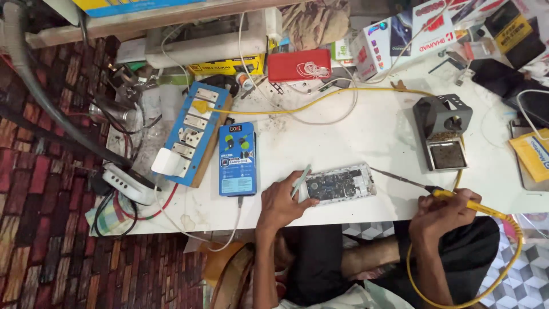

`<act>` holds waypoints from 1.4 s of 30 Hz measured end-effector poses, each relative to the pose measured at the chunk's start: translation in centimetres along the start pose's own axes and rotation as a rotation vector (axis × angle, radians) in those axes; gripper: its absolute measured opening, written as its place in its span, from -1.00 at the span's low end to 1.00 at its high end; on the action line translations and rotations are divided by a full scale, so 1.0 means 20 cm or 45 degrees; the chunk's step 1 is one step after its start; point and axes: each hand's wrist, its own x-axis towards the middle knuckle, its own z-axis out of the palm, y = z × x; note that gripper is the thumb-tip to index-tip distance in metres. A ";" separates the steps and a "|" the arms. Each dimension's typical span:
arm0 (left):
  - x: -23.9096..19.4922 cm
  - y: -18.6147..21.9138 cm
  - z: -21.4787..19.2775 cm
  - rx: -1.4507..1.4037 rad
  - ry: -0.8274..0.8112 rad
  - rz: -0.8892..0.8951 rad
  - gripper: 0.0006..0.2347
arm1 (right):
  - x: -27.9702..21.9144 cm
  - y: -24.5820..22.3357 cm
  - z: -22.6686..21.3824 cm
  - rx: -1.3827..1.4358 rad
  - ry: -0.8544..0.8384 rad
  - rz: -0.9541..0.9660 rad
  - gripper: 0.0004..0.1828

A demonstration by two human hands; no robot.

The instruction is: The person uses a soldering iron and a metal tool to work on a disassembled mobile phone circuit board. They repeatedly apply heat to specific points on the board while holding it steady, occasionally adjusting the board's position on the workbench.

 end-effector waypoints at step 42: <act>-0.04 -0.09 0.04 -0.316 0.122 -0.026 -0.63 | -0.07 -0.02 0.01 -0.350 -0.260 -0.344 -0.69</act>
